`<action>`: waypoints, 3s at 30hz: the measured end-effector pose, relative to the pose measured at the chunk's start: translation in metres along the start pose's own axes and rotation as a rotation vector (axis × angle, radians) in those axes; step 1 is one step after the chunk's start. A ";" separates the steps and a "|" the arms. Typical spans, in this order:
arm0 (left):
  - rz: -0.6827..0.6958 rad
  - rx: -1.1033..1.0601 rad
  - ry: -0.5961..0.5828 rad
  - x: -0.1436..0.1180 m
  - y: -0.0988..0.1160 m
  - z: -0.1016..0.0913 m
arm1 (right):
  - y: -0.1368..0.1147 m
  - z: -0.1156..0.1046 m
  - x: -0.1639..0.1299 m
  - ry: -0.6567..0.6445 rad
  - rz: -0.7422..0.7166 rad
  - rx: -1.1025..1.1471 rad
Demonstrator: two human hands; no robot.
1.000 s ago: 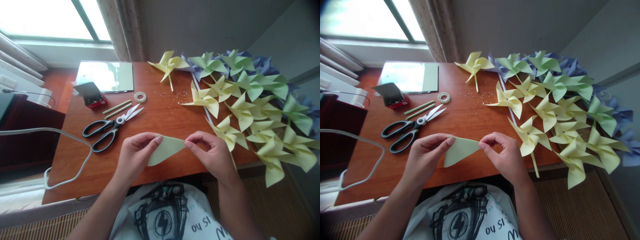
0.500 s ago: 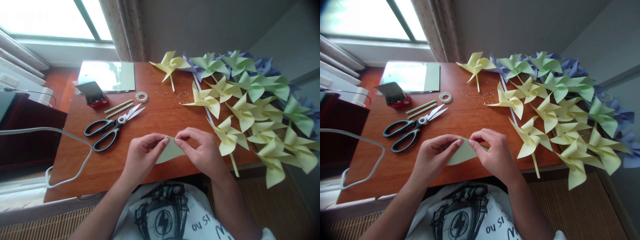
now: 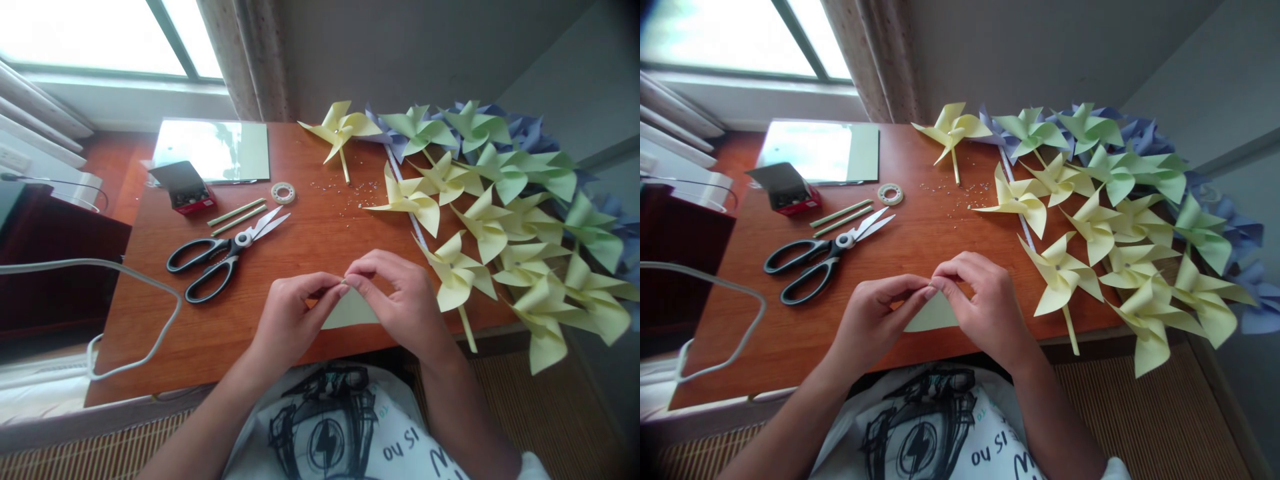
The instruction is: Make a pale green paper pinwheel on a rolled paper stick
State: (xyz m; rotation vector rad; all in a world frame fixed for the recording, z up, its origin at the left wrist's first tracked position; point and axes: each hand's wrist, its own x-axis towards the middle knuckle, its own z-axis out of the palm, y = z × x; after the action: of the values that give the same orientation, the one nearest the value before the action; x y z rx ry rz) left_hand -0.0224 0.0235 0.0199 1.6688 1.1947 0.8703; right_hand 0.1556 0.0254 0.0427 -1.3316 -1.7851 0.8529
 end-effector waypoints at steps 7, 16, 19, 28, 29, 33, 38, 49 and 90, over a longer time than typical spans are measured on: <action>0.064 0.216 -0.014 -0.006 -0.009 -0.018 | 0.010 -0.008 -0.002 0.172 0.101 0.004; 0.029 0.299 -0.008 -0.015 -0.016 -0.037 | 0.015 0.003 -0.003 0.230 0.271 0.148; 0.029 0.340 -0.002 -0.018 -0.018 -0.043 | 0.021 0.003 -0.003 0.250 0.291 0.172; 0.004 0.647 0.383 -0.033 -0.046 -0.072 | 0.033 -0.003 -0.001 0.458 0.341 0.274; 0.045 0.716 0.422 -0.033 -0.047 -0.074 | 0.032 -0.002 -0.002 0.439 0.342 0.282; 0.067 0.943 0.393 -0.029 -0.051 -0.084 | 0.031 0.003 -0.003 0.373 0.340 0.298; 0.030 0.982 0.280 -0.027 -0.056 -0.085 | 0.028 0.002 -0.002 0.364 0.362 0.318; 0.149 0.799 0.029 -0.031 -0.031 -0.019 | 0.032 0.002 -0.004 0.366 0.347 0.319; -0.334 -0.483 0.214 0.015 -0.002 -0.013 | 0.016 0.044 -0.019 0.092 0.328 0.378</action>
State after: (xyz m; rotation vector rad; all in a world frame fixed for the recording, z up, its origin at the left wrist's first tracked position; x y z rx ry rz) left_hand -0.0308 0.0419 0.0234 0.9769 1.2388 1.0403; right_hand 0.1288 0.0075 0.0038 -1.3978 -1.2714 1.2170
